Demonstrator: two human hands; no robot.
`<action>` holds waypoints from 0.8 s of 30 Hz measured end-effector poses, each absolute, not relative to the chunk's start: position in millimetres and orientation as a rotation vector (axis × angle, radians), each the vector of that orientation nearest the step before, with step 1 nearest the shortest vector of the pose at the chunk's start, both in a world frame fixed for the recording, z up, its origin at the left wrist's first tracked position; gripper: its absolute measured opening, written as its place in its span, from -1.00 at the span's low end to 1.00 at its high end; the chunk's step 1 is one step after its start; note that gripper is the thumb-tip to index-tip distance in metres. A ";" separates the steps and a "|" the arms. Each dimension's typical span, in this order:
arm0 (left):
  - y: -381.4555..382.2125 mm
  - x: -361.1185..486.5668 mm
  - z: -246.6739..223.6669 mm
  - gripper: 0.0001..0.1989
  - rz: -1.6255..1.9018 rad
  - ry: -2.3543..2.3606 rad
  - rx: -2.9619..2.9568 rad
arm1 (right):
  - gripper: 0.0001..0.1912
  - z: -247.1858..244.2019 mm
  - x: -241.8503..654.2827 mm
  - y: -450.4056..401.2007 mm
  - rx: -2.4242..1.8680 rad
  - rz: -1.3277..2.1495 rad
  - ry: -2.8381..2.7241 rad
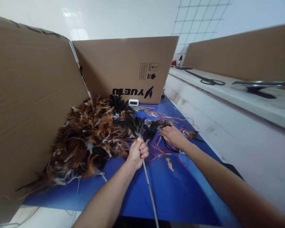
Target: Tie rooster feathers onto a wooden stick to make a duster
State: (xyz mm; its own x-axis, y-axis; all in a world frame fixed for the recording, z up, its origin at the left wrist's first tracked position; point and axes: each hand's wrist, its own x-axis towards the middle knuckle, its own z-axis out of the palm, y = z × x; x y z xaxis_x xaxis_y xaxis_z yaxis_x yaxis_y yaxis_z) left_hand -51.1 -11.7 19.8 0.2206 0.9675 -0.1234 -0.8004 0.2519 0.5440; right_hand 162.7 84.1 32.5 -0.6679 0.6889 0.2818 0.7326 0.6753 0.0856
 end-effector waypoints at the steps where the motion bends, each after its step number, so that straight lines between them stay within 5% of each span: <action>1: -11.8 -51.0 19.9 -0.65 1.267 0.490 0.405 | -0.79 32.4 163.4 84.2 -1.163 -0.264 -2.618; 10: -13.0 -50.1 18.9 -0.64 1.235 0.482 0.420 | -0.81 51.1 172.6 66.3 -1.319 0.773 -1.608; 19: -17.0 -47.7 20.4 -0.63 1.179 0.496 0.473 | -0.69 67.5 151.9 23.6 -1.285 1.206 -1.392; 24: -21.1 -43.6 23.6 -0.65 1.241 0.571 0.505 | -0.81 58.5 133.2 4.4 -1.291 1.223 -1.473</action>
State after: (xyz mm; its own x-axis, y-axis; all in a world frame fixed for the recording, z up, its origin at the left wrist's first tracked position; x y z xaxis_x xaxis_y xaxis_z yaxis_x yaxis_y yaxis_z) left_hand -43.6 -21.1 23.6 0.2202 0.9670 -0.1281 -0.7261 0.2501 0.6405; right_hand 133.2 4.4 58.5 -0.1503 0.9884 -0.0236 0.2049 0.0078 -0.9788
